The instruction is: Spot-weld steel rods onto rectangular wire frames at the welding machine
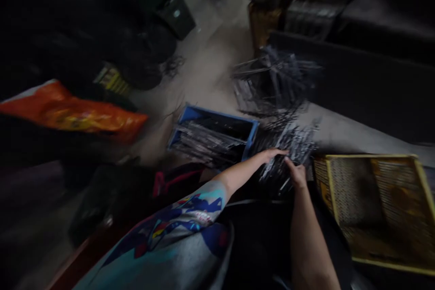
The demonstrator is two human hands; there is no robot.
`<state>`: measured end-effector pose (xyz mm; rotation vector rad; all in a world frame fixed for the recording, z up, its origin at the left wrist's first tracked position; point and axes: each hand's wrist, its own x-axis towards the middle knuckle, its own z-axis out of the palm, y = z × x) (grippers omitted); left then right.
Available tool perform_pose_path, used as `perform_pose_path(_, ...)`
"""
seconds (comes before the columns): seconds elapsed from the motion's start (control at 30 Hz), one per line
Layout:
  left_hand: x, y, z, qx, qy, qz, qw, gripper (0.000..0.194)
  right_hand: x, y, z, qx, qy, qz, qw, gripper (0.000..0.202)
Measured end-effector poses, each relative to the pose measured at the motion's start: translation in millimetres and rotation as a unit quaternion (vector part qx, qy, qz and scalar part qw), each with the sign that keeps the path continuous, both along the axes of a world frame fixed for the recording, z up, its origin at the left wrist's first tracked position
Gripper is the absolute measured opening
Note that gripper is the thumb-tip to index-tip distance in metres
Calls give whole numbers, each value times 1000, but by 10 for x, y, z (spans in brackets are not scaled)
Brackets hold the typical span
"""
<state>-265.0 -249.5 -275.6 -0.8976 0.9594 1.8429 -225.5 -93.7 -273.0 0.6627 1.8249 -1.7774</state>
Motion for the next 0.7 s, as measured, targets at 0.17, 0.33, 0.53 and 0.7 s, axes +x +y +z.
perform_pose_path(0.17, -72, 47, 257, -38, 38, -69, 996, 29, -38, -76, 128, -55, 36, -64, 996, 55)
perform_pose_path(0.33, -170, 153, 508, -55, 72, -86, 992, 26, -110, -8, 353, -86, 67, -107, 988, 56)
perform_pose_path(0.53, -264, 229, 950, -11, 116, -80, 990, 26, -142, 185, 858, -56, 100, -116, 987, 57)
perform_pose_path(0.7, -275, 142, 1642, 34, 198, -81, 976, 28, -153, 221, 1592, -28, 146, -102, 984, 54)
